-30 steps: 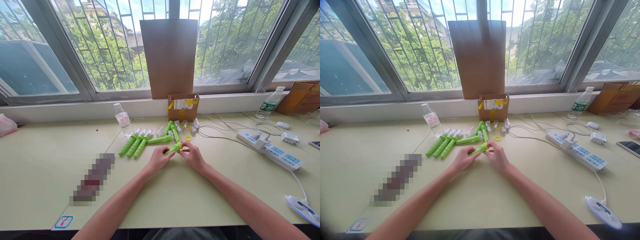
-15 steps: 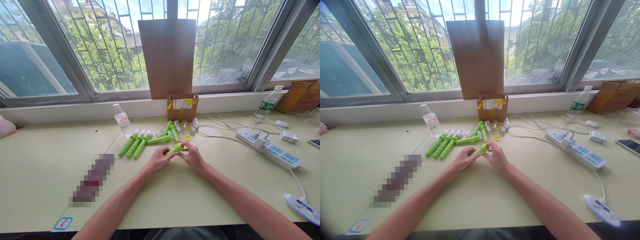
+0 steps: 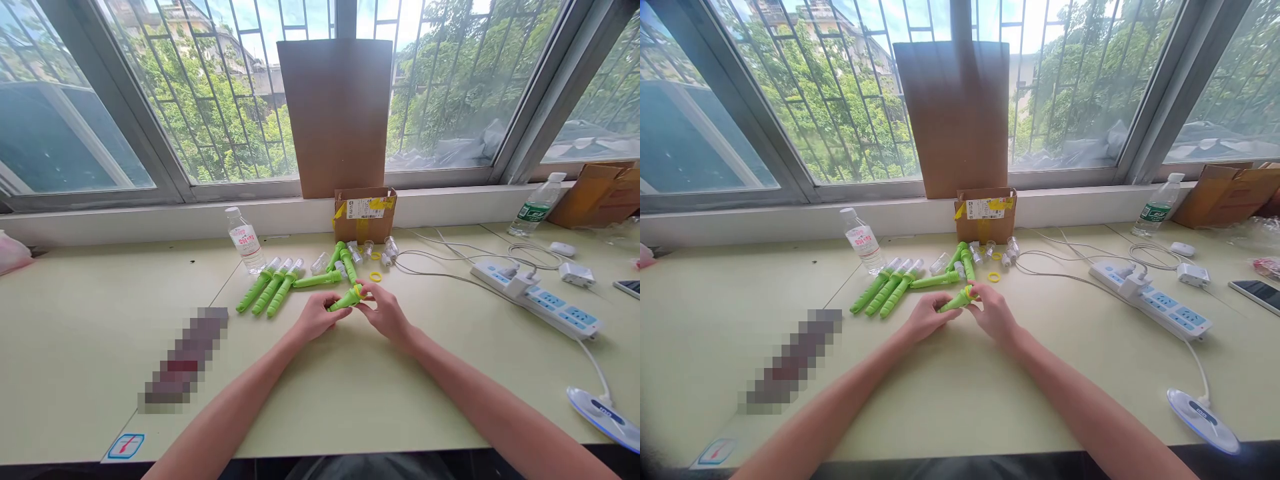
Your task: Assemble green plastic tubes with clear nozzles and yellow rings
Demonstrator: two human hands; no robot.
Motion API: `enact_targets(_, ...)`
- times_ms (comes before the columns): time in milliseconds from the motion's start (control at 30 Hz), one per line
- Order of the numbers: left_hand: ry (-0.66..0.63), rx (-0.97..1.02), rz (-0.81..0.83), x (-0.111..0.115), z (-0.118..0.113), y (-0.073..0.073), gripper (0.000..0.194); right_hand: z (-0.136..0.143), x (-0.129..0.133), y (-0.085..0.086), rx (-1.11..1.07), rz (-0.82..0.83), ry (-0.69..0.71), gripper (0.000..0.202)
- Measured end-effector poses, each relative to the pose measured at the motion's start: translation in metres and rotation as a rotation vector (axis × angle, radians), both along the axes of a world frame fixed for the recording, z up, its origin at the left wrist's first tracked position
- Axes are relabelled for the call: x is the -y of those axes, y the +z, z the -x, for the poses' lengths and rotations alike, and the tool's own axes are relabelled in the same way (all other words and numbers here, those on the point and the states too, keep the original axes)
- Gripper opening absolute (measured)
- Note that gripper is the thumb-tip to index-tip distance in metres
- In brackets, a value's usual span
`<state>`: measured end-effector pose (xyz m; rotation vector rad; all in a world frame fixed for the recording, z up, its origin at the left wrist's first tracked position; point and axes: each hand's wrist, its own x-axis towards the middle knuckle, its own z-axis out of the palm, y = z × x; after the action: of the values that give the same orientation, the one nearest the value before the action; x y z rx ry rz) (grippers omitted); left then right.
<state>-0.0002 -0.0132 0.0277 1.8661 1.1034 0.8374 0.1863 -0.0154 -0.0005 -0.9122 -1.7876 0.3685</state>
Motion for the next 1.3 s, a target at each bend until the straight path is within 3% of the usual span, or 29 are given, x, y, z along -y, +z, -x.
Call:
enact_targets(133,0.086,-0.068,-0.144,0.0017,-0.0028,0.0004,0.034,-0.0016,-0.0006,-0.0003,-0.013,0.01,-0.016,0.01)
enact_targets(300,0.094,-0.093,-0.157,0.0023,-0.0045,-0.002,0.037,-0.0023,-0.0012,-0.0011,-0.029,0.051,-0.004,0.012)
enact_targets(633,0.039,-0.023,0.129,0.002,0.0002,0.0033,0.04,-0.0035,-0.0036,-0.0047,-0.013,0.087,0.018,0.012)
enact_targets(800,-0.002,0.053,0.166,-0.0004,0.0037,0.0036,0.037,-0.0017,-0.0021,-0.0046,-0.037,0.066,0.009,0.012)
enact_targets(1000,0.029,0.068,0.096,-0.0033,0.0022,-0.0031,0.033,-0.002,-0.0023,-0.0031,-0.046,0.064,0.0,0.014)
enact_targets(1300,0.089,-0.086,-0.119,-0.0017,-0.0002,-0.001,0.036,-0.0027,-0.0045,-0.0058,0.0,0.085,-0.039,0.015)
